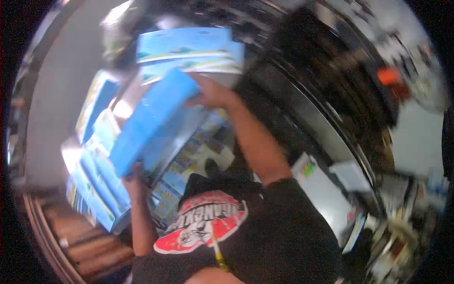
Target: The person straightens and sorts stacks of printed sheets at a machine, moves them to a table, and assembles booklets by inserting inner pages into paper covers by hand.
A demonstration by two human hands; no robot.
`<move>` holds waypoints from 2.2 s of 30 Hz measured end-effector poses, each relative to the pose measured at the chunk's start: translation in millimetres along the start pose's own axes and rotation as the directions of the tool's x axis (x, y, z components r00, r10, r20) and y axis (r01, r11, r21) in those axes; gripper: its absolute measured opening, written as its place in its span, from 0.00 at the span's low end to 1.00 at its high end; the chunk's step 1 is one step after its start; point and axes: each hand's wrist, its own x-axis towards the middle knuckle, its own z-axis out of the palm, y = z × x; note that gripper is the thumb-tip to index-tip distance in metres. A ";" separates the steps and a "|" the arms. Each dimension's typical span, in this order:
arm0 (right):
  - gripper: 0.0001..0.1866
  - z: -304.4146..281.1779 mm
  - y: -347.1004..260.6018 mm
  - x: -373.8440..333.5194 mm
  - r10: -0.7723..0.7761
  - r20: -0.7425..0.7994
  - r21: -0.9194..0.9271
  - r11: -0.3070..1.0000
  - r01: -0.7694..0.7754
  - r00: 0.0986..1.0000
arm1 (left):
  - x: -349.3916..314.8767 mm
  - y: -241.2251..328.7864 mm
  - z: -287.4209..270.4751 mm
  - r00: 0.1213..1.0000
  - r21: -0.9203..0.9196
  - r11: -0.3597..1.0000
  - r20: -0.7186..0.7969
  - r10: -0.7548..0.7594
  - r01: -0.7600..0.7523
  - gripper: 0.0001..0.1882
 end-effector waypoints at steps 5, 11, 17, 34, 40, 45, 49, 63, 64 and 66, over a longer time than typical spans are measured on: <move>0.46 -26.5 -27.4 -173.9 0.102 -0.221 0.227 0.973 -0.051 0.970 | -74.4 59.7 50.8 0.947 0.023 0.970 0.224 0.231 -0.242 0.18; 0.45 56.0 -101.5 -430.3 0.787 -0.496 0.693 0.614 -0.379 0.368 | -130.7 107.2 115.0 0.733 0.327 0.910 0.679 -0.038 -0.256 0.20; 0.26 81.3 -163.7 -614.3 0.808 -0.522 0.850 0.466 -0.246 -0.274 | -267.1 43.0 256.4 0.204 0.448 0.873 0.889 -0.411 -0.193 0.27; 0.41 9.4 -76.0 -868.6 0.557 -0.711 0.627 0.228 -0.745 -0.429 | -481.1 -149.1 422.2 -0.001 0.546 0.652 0.766 -0.643 -0.526 0.36; 0.38 -37.3 -28.2 -753.3 0.437 -0.899 -0.068 -0.073 -0.995 0.029 | -499.6 -104.0 444.7 -0.093 0.577 0.669 0.721 -0.686 -0.468 0.40; 0.34 -44.9 -6.8 -738.5 0.598 -0.799 -0.143 -0.086 -0.986 0.064 | -484.7 -157.3 426.0 0.007 0.476 0.683 0.823 -0.568 -0.554 0.40; 0.34 -46.1 -14.5 -730.7 0.590 -0.805 -0.151 -0.101 -0.983 0.063 | -484.8 -105.9 429.9 -0.003 0.513 0.612 0.765 -0.645 -0.602 0.46; 0.39 -37.9 -48.9 -762.4 0.548 -0.835 -0.284 -0.359 -0.889 0.045 | -375.0 353.3 307.5 -0.287 -0.155 0.986 0.944 0.164 0.055 0.35; 0.39 -34.7 -43.6 -784.6 0.525 -0.850 -0.222 -0.406 -0.886 -0.028 | -356.5 368.1 297.3 -0.366 -0.044 0.995 0.928 0.073 0.088 0.35; 0.38 -34.5 -23.6 -764.6 0.487 -0.872 -0.248 -0.344 -0.906 0.054 | -313.3 330.9 258.1 0.021 -0.340 0.894 0.937 0.350 0.291 0.38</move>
